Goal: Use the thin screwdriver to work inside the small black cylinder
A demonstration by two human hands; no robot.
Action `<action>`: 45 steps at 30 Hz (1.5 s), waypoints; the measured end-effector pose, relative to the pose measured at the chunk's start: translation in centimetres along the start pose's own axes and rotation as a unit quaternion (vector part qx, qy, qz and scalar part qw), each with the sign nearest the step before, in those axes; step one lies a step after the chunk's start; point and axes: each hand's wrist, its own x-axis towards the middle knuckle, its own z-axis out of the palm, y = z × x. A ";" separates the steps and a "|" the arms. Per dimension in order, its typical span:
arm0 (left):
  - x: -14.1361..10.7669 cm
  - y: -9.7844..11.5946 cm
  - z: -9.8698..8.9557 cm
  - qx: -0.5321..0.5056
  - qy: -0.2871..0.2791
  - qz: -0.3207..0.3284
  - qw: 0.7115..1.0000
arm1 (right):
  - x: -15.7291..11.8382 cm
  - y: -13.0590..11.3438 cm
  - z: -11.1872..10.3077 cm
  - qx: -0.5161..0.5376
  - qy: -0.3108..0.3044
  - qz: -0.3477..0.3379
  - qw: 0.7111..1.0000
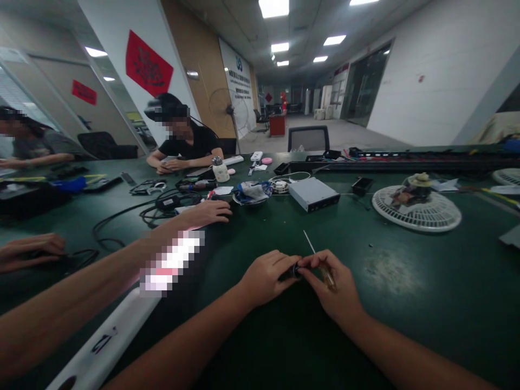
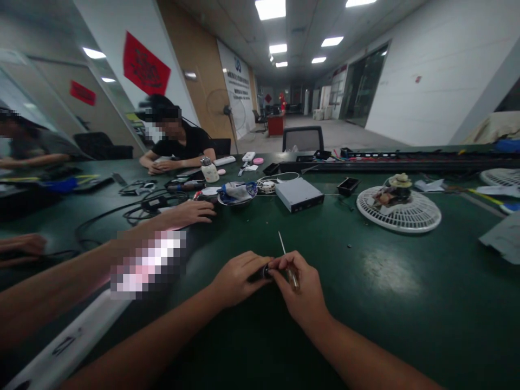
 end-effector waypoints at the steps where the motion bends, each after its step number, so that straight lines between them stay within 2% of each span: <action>1: 0.0 0.1 0.1 0.002 -0.007 -0.003 1.000 | 0.0 0.0 -0.1 -0.008 -0.003 -0.002 1.000; 5: -0.3 0.5 0.2 0.001 -0.004 -0.020 1.000 | 0.3 0.3 -0.3 -0.050 0.003 -0.002 0.999; 9: -0.3 0.5 -0.1 -0.015 0.006 -0.030 0.999 | 0.5 0.7 -0.3 -0.064 0.005 0.038 0.997; 13: 0.0 0.0 -0.3 -0.007 -0.026 0.015 1.000 | 0.7 0.7 -0.3 -0.070 -0.037 0.063 0.995; 16: 0.1 -0.5 -0.5 0.010 -0.029 0.055 0.998 | 0.8 0.6 -0.2 -0.085 -0.048 0.086 0.991; 19: 0.1 -0.7 -0.6 0.009 -0.025 0.055 0.998 | 0.8 0.6 0.0 -0.109 -0.059 0.098 0.987; 25: 0.2 -0.7 0.0 -0.025 -0.008 0.008 1.000 | 0.8 0.4 0.3 -0.137 -0.071 0.100 0.983; 30: 0.2 -0.7 0.1 -0.011 0.052 -0.096 0.994 | 1.2 -0.4 -1.2 -0.043 -0.011 0.100 0.994; 34: 0.4 -0.9 -0.2 0.001 0.083 -0.185 0.979 | 1.7 1.0 -2.5 0.022 0.016 0.071 0.997; 38: 0.6 -1.1 -0.6 -0.018 0.095 -0.246 0.964 | 1.9 2.4 -2.6 0.078 0.041 0.134 0.987; 41: 0.7 -1.1 -0.6 -0.030 0.098 -0.253 0.962 | 1.9 2.0 -2.2 0.045 0.006 0.146 0.988; 45: 0.6 -1.2 -0.5 -0.041 0.109 -0.214 0.970 | 2.0 1.3 -1.9 0.004 -0.040 0.124 0.991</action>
